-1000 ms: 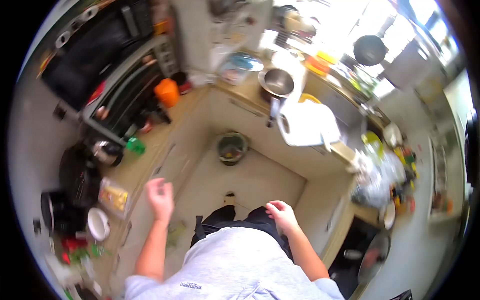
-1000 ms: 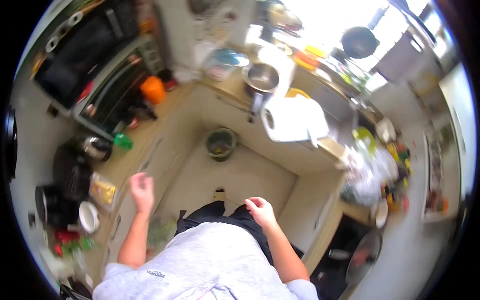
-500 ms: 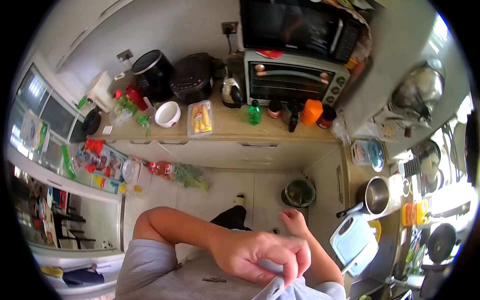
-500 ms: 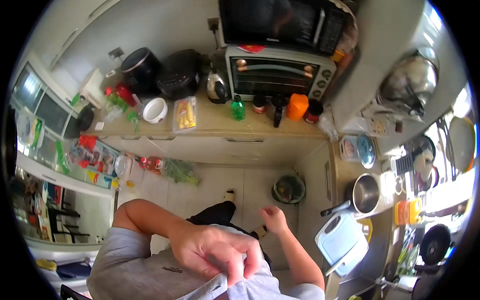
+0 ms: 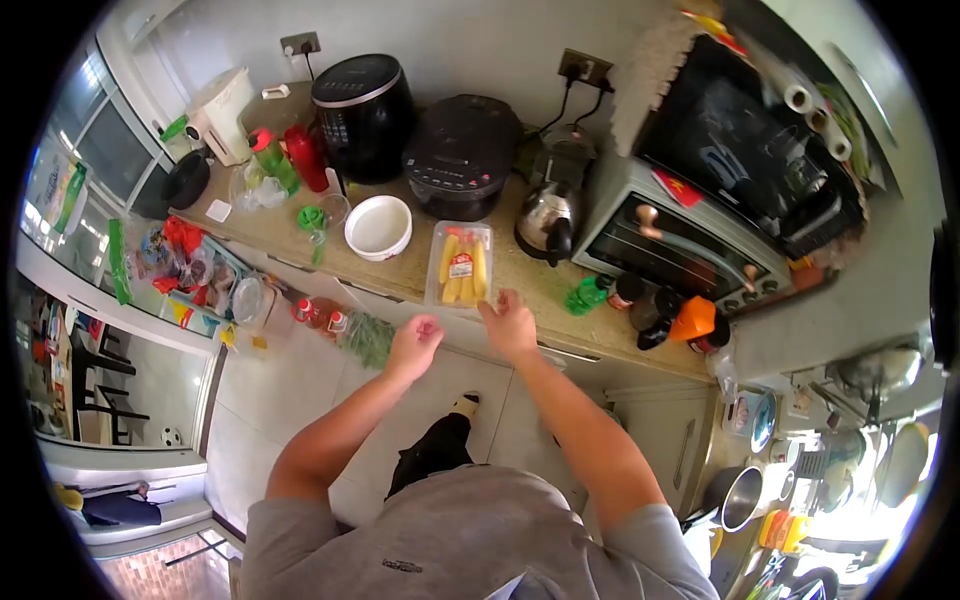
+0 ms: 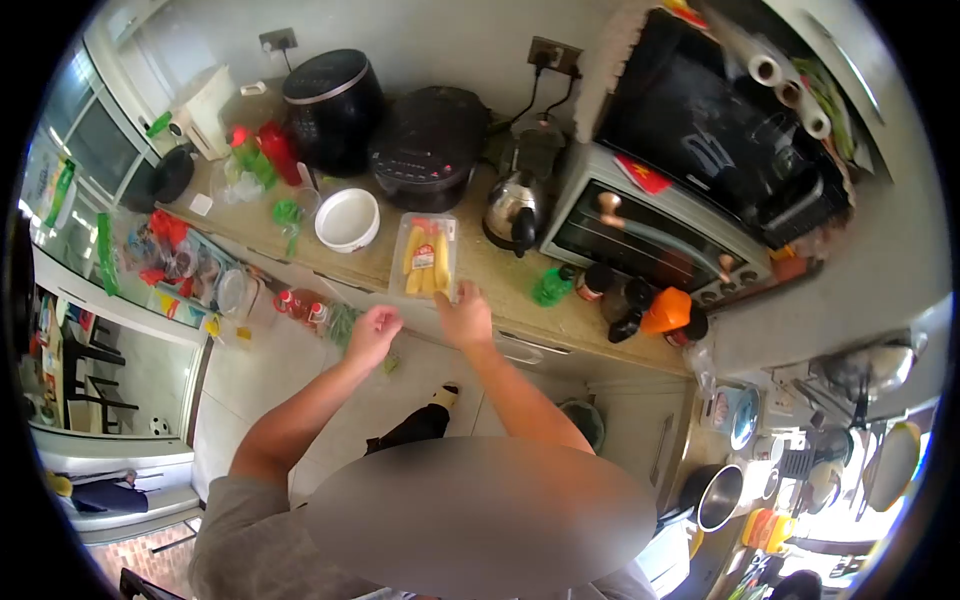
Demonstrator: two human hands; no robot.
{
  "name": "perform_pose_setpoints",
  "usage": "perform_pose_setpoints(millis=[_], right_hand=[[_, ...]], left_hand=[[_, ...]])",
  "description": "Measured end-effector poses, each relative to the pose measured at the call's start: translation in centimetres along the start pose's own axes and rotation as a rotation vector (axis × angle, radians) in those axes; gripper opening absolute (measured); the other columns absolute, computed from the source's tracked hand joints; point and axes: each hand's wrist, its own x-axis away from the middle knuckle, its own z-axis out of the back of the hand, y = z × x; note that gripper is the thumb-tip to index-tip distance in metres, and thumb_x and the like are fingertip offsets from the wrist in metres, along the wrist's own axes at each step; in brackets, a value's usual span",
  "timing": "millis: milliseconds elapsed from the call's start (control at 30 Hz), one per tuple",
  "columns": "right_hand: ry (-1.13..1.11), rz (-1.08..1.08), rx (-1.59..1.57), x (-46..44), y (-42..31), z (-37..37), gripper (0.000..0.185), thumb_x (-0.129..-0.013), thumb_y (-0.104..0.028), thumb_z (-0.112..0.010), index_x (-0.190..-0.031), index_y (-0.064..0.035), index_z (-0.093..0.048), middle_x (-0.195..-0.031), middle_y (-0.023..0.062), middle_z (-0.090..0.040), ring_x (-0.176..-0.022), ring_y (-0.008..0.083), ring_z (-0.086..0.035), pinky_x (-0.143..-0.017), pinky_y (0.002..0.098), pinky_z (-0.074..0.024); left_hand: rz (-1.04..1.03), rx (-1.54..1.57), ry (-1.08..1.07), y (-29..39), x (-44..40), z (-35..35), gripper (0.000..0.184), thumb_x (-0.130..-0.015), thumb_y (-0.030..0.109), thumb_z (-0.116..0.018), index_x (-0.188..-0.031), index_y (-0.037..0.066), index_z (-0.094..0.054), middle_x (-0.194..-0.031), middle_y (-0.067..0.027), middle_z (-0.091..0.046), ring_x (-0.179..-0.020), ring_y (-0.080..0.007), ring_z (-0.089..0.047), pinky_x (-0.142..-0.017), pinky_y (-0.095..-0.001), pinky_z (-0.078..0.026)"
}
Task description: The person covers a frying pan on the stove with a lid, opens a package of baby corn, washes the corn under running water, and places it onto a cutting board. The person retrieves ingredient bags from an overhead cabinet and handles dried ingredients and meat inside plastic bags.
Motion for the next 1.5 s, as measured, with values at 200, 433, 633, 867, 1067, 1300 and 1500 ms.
perform_pose_setpoints(millis=[200,433,633,867,1067,1300,1500], right_hand=[[-0.041,-0.206,0.087,-7.7,-2.8,-4.0,0.068,-0.074,-0.046,-0.080,-0.115,0.0059,-0.064,-0.099,0.0188,-0.072,-0.090,0.0309,-0.070,-0.081,0.0395,-0.0557],[-0.020,-0.222,-0.046,-8.9,-1.1,-5.0,0.060,-0.070,-0.038,-0.086,-0.106,0.0061,-0.067,-0.091,0.0157,-0.073,-0.083,0.0259,-0.071,-0.075,0.0358,-0.0564],[0.017,-0.274,-0.213,-8.9,-0.7,-5.2,0.044,-0.071,-0.024,-0.085,-0.099,0.0055,-0.068,-0.084,0.0117,-0.071,-0.074,0.0187,-0.068,-0.068,0.0325,-0.0559],[0.100,-0.335,-0.345,-7.0,0.4,-3.4,0.037,-0.069,-0.021,-0.084,-0.092,0.0046,-0.069,-0.079,0.0113,-0.071,-0.070,0.0183,-0.067,-0.067,0.0322,-0.0547],[0.208,-0.291,-0.590,-5.8,1.4,-2.3,0.035,-0.074,-0.018,-0.082,-0.096,0.0054,-0.067,-0.083,0.0100,-0.070,-0.075,0.0151,-0.065,-0.068,0.0300,-0.0536],[0.213,-0.110,-0.825,0.9,-3.1,6.3,0.034,-0.090,-0.004,-0.070,-0.119,0.0032,-0.053,-0.098,0.0068,-0.065,-0.095,0.0109,-0.063,-0.082,0.0258,-0.0514],[0.247,-0.298,-0.373,6.9,-1.5,13.1,0.031,-0.087,-0.019,-0.076,-0.104,0.0026,-0.061,-0.086,0.0070,-0.067,-0.077,0.0110,-0.061,-0.067,0.0271,-0.0510]], left_hand=[[-0.122,-0.343,0.172,0.1,-5.0,1.0,0.040,-0.089,0.023,-0.073,-0.119,-0.001,-0.064,-0.100,-0.0131,-0.063,-0.084,-0.0213,-0.064,-0.075,-0.0334,-0.053],[-0.203,-0.351,0.193,-0.3,-6.9,0.5,0.032,-0.083,0.024,-0.075,-0.104,0.001,-0.069,-0.102,-0.0184,-0.060,-0.097,-0.0370,-0.058,-0.087,-0.0453,-0.046],[-0.468,-0.436,0.309,1.2,-7.5,-0.3,0.028,-0.081,0.022,-0.077,-0.098,0.002,-0.068,-0.105,-0.0195,-0.063,-0.097,-0.0384,-0.058,-0.088,-0.0458,-0.046],[-0.106,0.133,0.183,2.0,-9.5,-2.0,0.038,-0.089,0.019,-0.075,-0.114,-0.001,-0.054,-0.106,-0.0140,-0.062,-0.098,-0.0231,-0.060,-0.087,-0.0375,-0.049],[-0.132,0.440,0.180,6.8,-10.7,-2.4,0.047,-0.091,0.018,-0.075,-0.127,0.001,-0.050,-0.110,-0.0091,-0.063,-0.097,-0.0135,-0.061,-0.086,-0.0310,-0.051],[0.037,0.655,-0.297,11.1,-4.6,-4.7,0.059,-0.093,0.015,-0.074,-0.139,0.004,-0.039,-0.125,-0.0061,-0.059,-0.113,-0.0150,-0.060,-0.098,-0.0314,-0.048],[-0.170,0.398,-0.531,11.3,3.3,-9.5,0.067,-0.092,0.012,-0.074,-0.143,0.000,-0.033,-0.132,-0.0100,-0.055,-0.121,-0.0176,-0.055,-0.104,-0.0340,-0.045]])
